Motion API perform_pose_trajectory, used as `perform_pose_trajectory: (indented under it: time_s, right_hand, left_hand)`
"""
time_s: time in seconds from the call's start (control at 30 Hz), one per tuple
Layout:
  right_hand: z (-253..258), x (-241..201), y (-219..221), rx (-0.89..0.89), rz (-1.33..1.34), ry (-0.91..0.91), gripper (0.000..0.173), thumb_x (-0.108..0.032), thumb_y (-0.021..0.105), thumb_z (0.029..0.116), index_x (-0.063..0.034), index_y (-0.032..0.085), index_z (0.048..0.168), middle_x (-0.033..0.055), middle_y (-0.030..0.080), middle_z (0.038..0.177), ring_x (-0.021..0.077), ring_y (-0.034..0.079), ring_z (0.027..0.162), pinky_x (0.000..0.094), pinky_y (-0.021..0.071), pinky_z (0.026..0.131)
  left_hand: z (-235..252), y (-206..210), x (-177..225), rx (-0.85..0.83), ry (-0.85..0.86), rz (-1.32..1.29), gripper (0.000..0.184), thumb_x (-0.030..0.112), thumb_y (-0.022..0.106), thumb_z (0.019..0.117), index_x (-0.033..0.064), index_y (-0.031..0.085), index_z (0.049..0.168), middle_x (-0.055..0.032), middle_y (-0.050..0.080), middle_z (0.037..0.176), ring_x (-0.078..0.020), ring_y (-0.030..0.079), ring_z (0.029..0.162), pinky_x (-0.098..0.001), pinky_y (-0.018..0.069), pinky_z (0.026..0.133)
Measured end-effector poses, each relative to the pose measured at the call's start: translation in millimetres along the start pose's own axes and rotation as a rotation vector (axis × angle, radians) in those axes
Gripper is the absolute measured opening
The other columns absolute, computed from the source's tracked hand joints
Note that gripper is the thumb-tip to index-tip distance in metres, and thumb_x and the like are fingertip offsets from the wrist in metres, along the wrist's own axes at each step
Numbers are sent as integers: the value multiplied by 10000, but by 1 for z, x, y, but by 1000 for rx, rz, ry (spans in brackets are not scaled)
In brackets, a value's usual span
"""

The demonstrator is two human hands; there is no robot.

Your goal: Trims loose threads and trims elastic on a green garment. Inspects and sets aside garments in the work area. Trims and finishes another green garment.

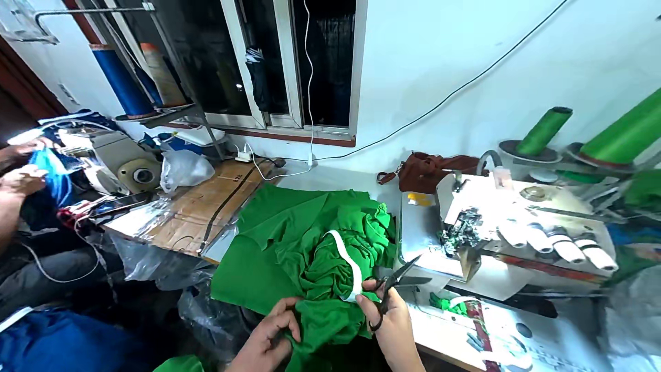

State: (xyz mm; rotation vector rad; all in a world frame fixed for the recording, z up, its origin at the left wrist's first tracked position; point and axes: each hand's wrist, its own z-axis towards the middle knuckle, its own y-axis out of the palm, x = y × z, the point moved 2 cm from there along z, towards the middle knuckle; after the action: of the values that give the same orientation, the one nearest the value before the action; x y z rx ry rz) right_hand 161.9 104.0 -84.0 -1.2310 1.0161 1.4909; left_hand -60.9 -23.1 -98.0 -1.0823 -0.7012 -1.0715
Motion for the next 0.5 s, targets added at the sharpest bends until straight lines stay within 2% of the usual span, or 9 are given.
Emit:
perform_pose_trajectory:
  time_s: [0.03,0.1,0.17,0.2,0.27,0.33,0.37,0.43,0.5]
  right_hand:
    - [3,-3,3,-4,38,39,252,-64,705,853,-7,651,1093,28,706,950,46,571,561,199,477,478]
    - [8,-9,6,-9,85,112,200,-9,676,842,-6,649,1040,32,682,866,58,534,512,205,452,442]
    - [10,-12,9,-25,125,138,196,13,656,841,-5,639,1036,32,670,837,56,511,486,201,439,426]
    - [9,-14,10,-43,152,151,206,17,643,845,2,628,1050,32,660,828,54,500,478,200,437,424]
    - [6,-24,11,-101,205,178,214,26,628,839,8,617,1052,25,636,790,53,498,471,200,451,430]
    - [5,-40,9,-184,245,178,212,38,625,833,-7,609,1039,10,629,760,54,517,477,203,476,448]
    - [4,-50,6,-225,262,161,219,37,624,832,-12,604,1044,5,637,770,54,530,486,206,489,460]
    - [7,-70,-4,-263,261,85,230,22,629,840,-12,604,1065,-9,649,784,50,550,507,208,505,481]
    - [15,-87,-18,-250,242,17,212,-10,636,847,-28,606,1056,-25,646,743,45,559,517,211,508,497]
  left_hand:
    - [-1,-2,4,-64,-5,9,62,118,645,905,68,674,930,-111,559,1401,-154,495,1348,-327,451,1095]
    - [2,-11,14,-115,-25,82,243,274,675,969,47,682,1057,-131,592,1365,-178,534,1317,-369,461,1093]
    - [20,-20,28,35,-48,295,354,384,587,1017,62,694,1119,-92,687,1182,-188,638,1136,-408,528,977]
    - [35,-23,36,121,-59,436,343,355,552,1033,62,699,1132,-94,702,1136,-231,654,1089,-461,532,946]
    - [73,-19,51,179,-31,645,253,199,582,1017,69,692,1204,-114,689,1210,-335,629,1155,-553,507,977]
    - [112,-7,57,60,53,732,376,90,642,959,128,661,1333,-114,579,1434,-394,514,1331,-603,461,1045]
    - [128,-1,57,-37,98,753,409,85,672,942,170,662,1342,-104,509,1514,-408,446,1396,-618,439,1068]
    - [151,6,55,-238,122,667,203,158,651,981,144,742,1161,-77,479,1547,-368,369,1463,-600,370,1135]
    - [163,5,57,-378,127,433,225,177,558,1032,37,733,1009,-71,601,1409,-243,456,1410,-466,349,1181]
